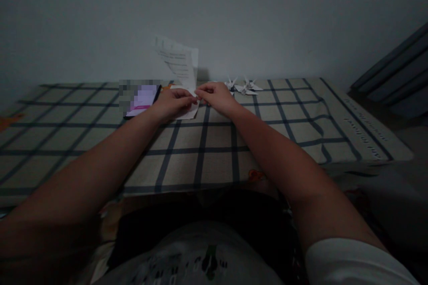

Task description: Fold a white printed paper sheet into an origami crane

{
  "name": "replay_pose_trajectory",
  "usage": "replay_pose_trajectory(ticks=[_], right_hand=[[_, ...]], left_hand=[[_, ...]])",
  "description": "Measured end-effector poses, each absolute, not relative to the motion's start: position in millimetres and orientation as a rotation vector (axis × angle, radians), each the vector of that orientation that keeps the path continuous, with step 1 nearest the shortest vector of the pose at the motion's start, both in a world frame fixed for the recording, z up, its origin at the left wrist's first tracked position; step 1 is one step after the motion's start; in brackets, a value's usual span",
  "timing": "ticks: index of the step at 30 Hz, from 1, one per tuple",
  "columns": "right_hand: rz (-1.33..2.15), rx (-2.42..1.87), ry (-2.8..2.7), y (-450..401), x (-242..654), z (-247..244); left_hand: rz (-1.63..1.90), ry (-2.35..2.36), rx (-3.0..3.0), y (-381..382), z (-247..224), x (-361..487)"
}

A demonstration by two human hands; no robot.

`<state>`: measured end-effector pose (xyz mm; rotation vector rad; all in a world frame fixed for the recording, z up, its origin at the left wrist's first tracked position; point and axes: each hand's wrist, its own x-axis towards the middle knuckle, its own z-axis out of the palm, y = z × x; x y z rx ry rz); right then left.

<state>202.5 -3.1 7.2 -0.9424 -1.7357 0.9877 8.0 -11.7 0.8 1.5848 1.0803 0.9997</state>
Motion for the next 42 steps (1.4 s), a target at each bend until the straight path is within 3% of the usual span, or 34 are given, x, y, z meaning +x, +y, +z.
replay_pose_trajectory(ticks=[9, 19, 33, 42], right_hand=[[0.975, -0.940, -1.746, -1.5, 201.8, 4.8], [0.973, -0.896, -1.878, -1.4, 203.2, -0.4], [1.175, -0.946, -1.773, -3.2, 203.8, 1.1], [0.905, -0.991, -1.527, -2.8, 206.9, 13.0]], left_hand=[[0.992, 1.090, 1.614, -12.6, 1.1, 8.3], [1.398, 1.068, 1.378, -0.8, 1.1, 5.5], [1.369, 1.170, 1.535, -3.2, 1.1, 3.4], [1.181, 1.042, 1.589, -12.3, 0.0, 5.3]])
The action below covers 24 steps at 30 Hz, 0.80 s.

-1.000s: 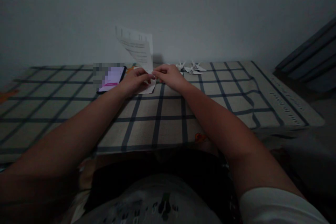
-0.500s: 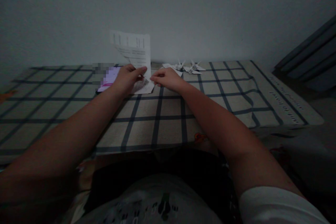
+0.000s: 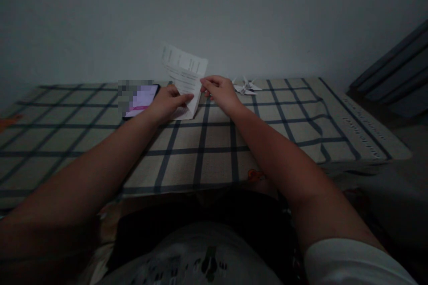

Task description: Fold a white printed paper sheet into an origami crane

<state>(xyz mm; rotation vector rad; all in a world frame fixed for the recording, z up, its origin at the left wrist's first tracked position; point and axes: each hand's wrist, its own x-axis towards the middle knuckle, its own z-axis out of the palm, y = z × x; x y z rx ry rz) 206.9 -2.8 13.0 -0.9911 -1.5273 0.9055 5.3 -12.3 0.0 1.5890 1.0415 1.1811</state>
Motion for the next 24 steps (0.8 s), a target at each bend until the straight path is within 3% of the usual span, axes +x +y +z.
replay_pose_trajectory(ticks=[24], right_hand=[[0.832, -1.004, -1.569, 0.0, 207.3, 11.2]], left_hand=[[1.113, 1.063, 1.479, -14.6, 1.2, 10.0]])
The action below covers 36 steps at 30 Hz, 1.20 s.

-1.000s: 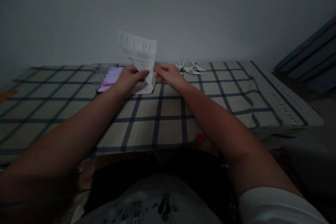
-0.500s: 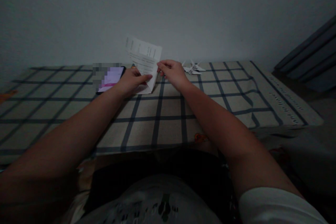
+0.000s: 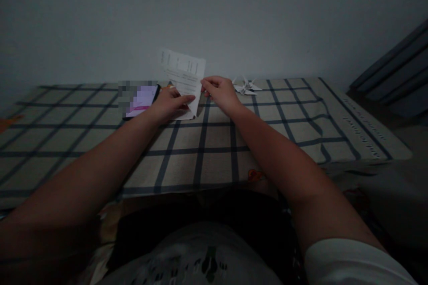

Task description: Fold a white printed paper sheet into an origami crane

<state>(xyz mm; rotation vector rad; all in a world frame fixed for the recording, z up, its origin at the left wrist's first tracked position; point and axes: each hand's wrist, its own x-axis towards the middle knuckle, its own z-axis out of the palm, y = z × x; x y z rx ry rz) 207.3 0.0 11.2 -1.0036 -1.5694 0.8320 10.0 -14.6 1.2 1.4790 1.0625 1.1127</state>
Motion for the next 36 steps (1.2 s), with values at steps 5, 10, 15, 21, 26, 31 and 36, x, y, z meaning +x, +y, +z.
replay_pose_trajectory(ticks=[5, 10, 15, 21, 26, 31, 36], right_hand=[[0.806, -1.020, -1.589, 3.4, 208.8, 9.5], [0.832, -1.016, -1.563, 2.4, 207.7, 9.1], [0.937, -0.985, -1.551, 1.6, 207.5, 7.7], [1.024, -0.973, -1.686, 0.8, 204.8, 2.2], [0.967, -0.979, -1.675, -0.7, 203.7, 4.3], [0.931, -1.010, -1.623, 3.8, 206.8, 5.4], [0.919, -1.030, -1.581, 6.3, 206.3, 4.6]], left_hand=[[1.238, 1.064, 1.504, -14.8, 3.1, 8.6], [1.240, 1.085, 1.550, -8.1, -0.4, 4.5], [1.285, 1.091, 1.543, -4.6, -2.4, 2.6], [1.294, 1.113, 1.542, -2.6, -3.4, 2.3], [1.251, 1.096, 1.479, -5.1, -0.8, 5.5], [1.208, 1.047, 1.456, -10.2, 4.1, 7.0], [1.213, 1.078, 1.513, -8.5, 3.5, 4.8]])
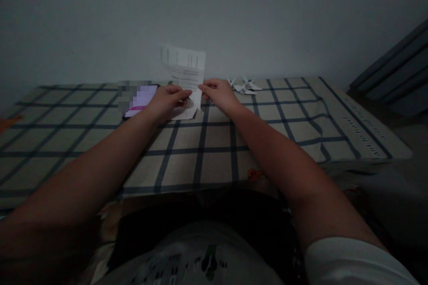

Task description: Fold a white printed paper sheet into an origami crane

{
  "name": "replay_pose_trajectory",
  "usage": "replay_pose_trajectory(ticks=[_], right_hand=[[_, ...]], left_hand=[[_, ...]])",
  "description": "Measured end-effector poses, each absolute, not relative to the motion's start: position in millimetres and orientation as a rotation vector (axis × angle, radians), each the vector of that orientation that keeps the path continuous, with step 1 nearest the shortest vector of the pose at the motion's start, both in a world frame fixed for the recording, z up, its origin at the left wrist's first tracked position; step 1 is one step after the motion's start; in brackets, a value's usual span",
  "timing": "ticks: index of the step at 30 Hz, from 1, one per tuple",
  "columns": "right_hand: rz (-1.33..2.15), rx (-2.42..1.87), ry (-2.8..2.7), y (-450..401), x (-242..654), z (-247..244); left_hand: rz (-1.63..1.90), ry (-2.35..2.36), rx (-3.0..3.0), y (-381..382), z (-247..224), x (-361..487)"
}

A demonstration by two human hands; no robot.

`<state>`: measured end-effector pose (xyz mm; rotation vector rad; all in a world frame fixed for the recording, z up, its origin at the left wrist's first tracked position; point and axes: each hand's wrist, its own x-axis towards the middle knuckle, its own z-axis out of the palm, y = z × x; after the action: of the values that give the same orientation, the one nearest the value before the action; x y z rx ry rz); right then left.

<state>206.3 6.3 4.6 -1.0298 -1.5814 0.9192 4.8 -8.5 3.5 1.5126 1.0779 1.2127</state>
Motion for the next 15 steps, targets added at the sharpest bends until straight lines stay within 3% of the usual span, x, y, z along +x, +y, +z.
replay_pose_trajectory(ticks=[15], right_hand=[[1.099, -1.034, -1.623, -7.6, 202.3, 11.4]], left_hand=[[1.358, 1.157, 1.587, -1.3, 3.4, 3.0]])
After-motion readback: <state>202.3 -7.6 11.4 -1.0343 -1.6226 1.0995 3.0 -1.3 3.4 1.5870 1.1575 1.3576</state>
